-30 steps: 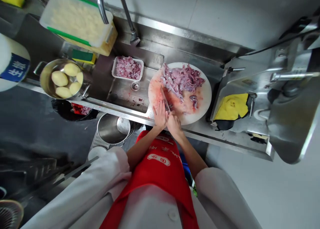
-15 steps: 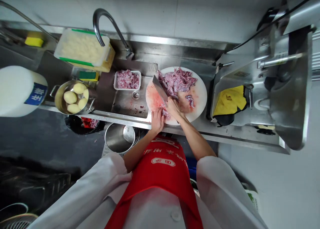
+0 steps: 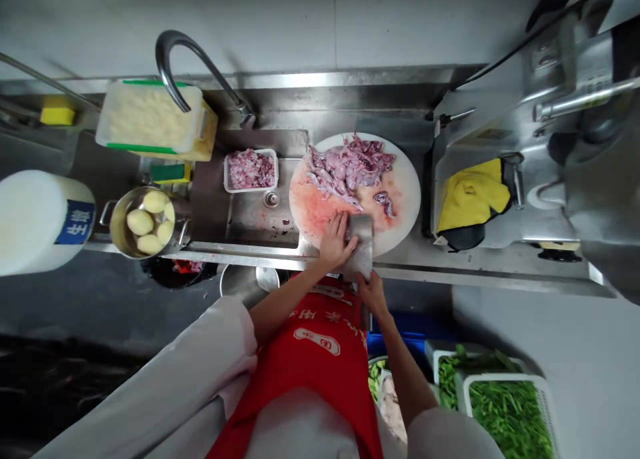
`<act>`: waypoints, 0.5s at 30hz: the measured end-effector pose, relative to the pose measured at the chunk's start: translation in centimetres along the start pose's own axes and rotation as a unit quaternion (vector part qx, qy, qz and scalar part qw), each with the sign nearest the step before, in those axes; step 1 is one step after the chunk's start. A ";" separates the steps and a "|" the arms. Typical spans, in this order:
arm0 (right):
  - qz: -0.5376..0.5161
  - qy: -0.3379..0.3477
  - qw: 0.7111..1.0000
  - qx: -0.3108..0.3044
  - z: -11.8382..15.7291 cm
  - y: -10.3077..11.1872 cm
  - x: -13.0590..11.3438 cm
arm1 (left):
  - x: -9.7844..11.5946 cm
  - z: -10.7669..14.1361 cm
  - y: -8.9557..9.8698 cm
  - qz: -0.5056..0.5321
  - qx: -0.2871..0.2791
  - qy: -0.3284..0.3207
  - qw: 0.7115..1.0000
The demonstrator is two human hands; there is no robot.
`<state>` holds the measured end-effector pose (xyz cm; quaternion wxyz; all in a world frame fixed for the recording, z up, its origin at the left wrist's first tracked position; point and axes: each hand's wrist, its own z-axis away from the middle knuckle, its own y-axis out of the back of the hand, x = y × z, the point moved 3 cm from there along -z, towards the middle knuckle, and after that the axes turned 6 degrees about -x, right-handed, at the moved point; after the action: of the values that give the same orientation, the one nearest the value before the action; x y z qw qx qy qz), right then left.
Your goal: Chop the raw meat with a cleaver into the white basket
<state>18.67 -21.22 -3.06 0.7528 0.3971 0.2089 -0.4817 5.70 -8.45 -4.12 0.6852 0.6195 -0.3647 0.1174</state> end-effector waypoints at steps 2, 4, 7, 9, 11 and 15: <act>-0.006 0.033 0.999 0.006 -1.6 -2.5 -3.2 | -0.5 -0.1 0.9 0.026 0.026 -0.005 0.999; 0.014 0.071 0.997 0.008 -3.2 -4.9 -6.9 | -2.3 -0.1 3.3 0.060 0.075 0.003 0.995; 0.097 0.103 0.989 -0.037 -5.8 -9.6 -13.4 | -7.9 -0.6 9.0 0.093 0.173 0.062 0.979; 0.160 0.121 0.976 -0.087 -7.8 -13.4 -18.3 | -13.5 -1.6 13.8 0.085 0.237 0.134 0.959; 0.204 0.140 0.962 -0.115 -9.6 -16.8 -23.0 | -19.8 -3.0 19.0 0.066 0.279 0.219 0.933; 0.234 0.135 0.958 -0.091 -11.1 -18.6 -27.6 | -30.2 -7.7 27.7 0.066 0.257 0.307 0.914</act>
<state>-9.49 -1.04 2.20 0.8424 0.4259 0.2524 -0.2128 -29.84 13.23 -2.22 0.5709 0.6826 -0.1336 0.4362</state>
